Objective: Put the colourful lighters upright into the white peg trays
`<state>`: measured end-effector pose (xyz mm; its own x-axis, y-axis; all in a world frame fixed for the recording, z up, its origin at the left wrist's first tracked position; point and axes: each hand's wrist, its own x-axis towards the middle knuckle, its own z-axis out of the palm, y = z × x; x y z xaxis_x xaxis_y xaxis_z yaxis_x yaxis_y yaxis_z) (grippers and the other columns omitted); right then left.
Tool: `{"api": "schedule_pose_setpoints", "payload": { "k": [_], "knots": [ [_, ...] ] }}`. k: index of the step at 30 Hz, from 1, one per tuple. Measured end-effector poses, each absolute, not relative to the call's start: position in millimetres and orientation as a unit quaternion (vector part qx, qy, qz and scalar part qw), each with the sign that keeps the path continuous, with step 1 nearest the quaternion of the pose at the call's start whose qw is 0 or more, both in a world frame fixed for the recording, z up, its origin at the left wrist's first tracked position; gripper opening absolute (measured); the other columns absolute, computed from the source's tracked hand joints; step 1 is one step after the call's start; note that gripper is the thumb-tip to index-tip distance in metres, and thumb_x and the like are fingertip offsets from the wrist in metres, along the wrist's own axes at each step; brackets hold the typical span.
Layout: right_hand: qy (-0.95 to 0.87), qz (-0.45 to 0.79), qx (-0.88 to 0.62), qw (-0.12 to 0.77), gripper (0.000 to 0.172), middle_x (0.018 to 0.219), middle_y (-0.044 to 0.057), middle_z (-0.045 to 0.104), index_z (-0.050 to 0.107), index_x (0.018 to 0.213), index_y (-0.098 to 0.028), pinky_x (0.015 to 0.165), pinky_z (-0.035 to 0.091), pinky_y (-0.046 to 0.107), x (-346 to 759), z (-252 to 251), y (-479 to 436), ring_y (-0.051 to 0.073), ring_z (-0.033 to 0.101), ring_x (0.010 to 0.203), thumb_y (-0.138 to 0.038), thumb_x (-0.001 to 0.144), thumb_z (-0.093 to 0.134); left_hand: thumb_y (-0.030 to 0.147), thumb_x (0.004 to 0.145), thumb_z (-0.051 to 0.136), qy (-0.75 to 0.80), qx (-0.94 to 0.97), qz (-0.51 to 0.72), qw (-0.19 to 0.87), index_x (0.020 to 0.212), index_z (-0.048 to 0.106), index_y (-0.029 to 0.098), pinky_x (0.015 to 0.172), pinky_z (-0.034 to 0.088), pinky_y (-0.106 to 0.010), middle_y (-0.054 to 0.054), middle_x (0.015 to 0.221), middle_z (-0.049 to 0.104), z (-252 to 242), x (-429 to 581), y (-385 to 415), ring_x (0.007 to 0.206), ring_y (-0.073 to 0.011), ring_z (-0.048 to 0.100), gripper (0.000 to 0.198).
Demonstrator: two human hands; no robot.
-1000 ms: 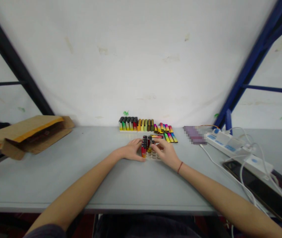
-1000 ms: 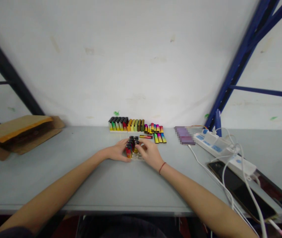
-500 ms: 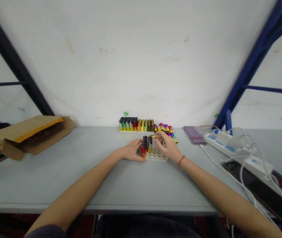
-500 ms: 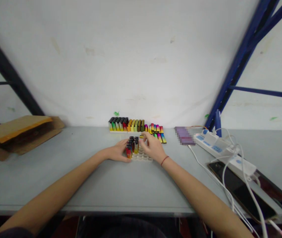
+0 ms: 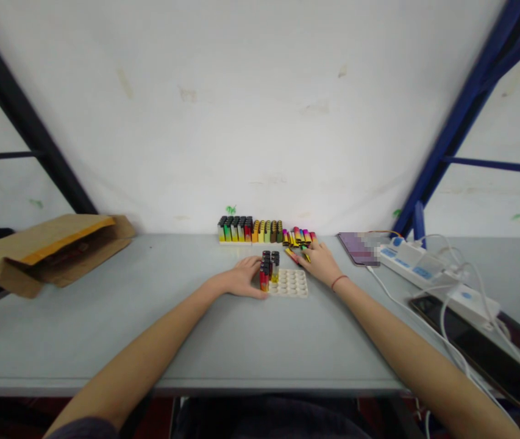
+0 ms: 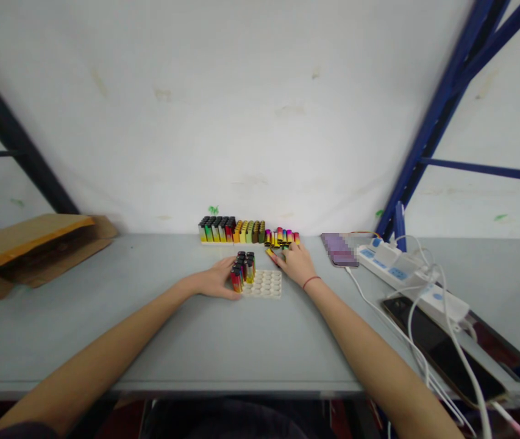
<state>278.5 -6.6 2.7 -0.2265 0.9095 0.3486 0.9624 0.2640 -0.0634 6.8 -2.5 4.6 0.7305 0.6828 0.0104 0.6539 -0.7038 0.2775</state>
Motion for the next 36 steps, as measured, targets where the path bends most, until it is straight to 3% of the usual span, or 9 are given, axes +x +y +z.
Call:
{"api": "schedule_pose_setpoints", "payload": {
  "k": [5, 11, 14, 19, 25, 28, 32, 36],
  "knots": [
    [-0.802, -0.051, -0.572, 0.166, 0.042, 0.089, 0.014, 0.06, 0.077, 0.084, -0.019, 0.085, 0.036, 0.038, 278, 4, -9, 0.026, 0.052, 0.09, -0.05, 0.09, 0.051, 0.064, 0.068, 0.068, 0.362, 0.923, 0.055, 0.123, 0.141, 0.034, 0.01, 0.115, 0.021, -0.046, -0.02, 0.148, 0.031, 3, 6, -2, 0.138, -0.0382, 0.027, 0.097],
    [-0.778, -0.004, -0.586, 0.228, 0.014, 0.082, 0.01, 0.064, 0.067, 0.085, -0.013, 0.071, 0.038, 0.031, 276, 2, -13, 0.022, 0.055, 0.08, -0.022, 0.081, 0.058, 0.066, 0.069, 0.068, 0.356, 0.925, 0.064, 0.119, 0.143, 0.032, 0.013, 0.115, 0.022, -0.044, -0.017, 0.148, 0.032, 0, 3, 1, 0.137, -0.0374, 0.028, 0.098],
    [-0.765, 0.034, -0.561, 0.316, 0.015, 0.083, 0.009, 0.066, 0.064, 0.089, -0.013, 0.069, 0.039, 0.03, 277, 1, -13, 0.02, 0.057, 0.077, -0.018, 0.079, 0.054, 0.066, 0.069, 0.068, 0.352, 0.926, 0.067, 0.122, 0.143, 0.032, 0.012, 0.115, 0.021, -0.044, -0.018, 0.148, 0.032, -1, 3, 1, 0.137, -0.037, 0.029, 0.099],
    [-0.665, 0.194, -0.533, 0.486, 0.023, 0.075, 0.005, 0.066, 0.065, 0.088, -0.015, 0.061, 0.041, 0.029, 279, 3, -10, 0.017, 0.056, 0.065, -0.033, 0.075, 0.059, 0.065, 0.067, 0.069, 0.353, 0.924, 0.075, 0.13, 0.141, 0.036, 0.013, 0.115, 0.022, -0.046, -0.018, 0.146, 0.035, 2, 4, 0, 0.136, -0.0377, 0.03, 0.096],
    [-0.547, 0.402, -0.444, 0.585, 0.042, 0.084, 0.005, 0.068, 0.055, 0.082, -0.019, 0.068, 0.047, 0.029, 273, 8, -13, 0.019, 0.062, 0.078, -0.058, 0.07, 0.065, 0.064, 0.067, 0.069, 0.362, 0.921, 0.071, 0.125, 0.14, 0.037, 0.012, 0.115, 0.023, -0.043, -0.017, 0.146, 0.035, 3, 4, -1, 0.136, -0.0375, 0.03, 0.096],
    [-0.475, 0.46, -0.417, 0.624, 0.052, 0.073, -0.002, 0.065, 0.044, 0.09, -0.024, 0.061, 0.048, 0.027, 269, 12, -17, 0.016, 0.063, 0.069, -0.067, 0.068, 0.064, 0.065, 0.068, 0.069, 0.366, 0.921, 0.062, 0.12, 0.141, 0.035, 0.012, 0.115, 0.023, -0.044, -0.018, 0.147, 0.033, 2, 4, -1, 0.136, -0.038, 0.03, 0.096],
    [-0.478, 0.491, -0.416, 0.597, 0.051, 0.051, -0.012, 0.041, 0.041, 0.086, -0.024, 0.044, 0.038, 0.02, 269, 19, -22, 0.008, 0.041, 0.04, -0.068, 0.07, 0.061, 0.065, 0.067, 0.068, 0.361, 0.922, 0.066, 0.124, 0.14, 0.035, 0.013, 0.115, 0.023, -0.047, -0.018, 0.147, 0.034, 1, 4, 0, 0.136, -0.0391, 0.03, 0.096],
    [-0.446, 0.546, -0.462, 0.538, 0.051, 0.041, -0.009, 0.031, 0.038, 0.066, -0.023, 0.035, 0.022, 0.021, 269, 19, -24, 0.007, 0.027, 0.033, -0.071, 0.082, 0.038, 0.066, 0.067, 0.068, 0.363, 0.921, 0.064, 0.128, 0.14, 0.035, 0.012, 0.115, 0.022, -0.047, -0.019, 0.147, 0.033, 2, 4, 0, 0.136, -0.04, 0.029, 0.096]
  ]
}}
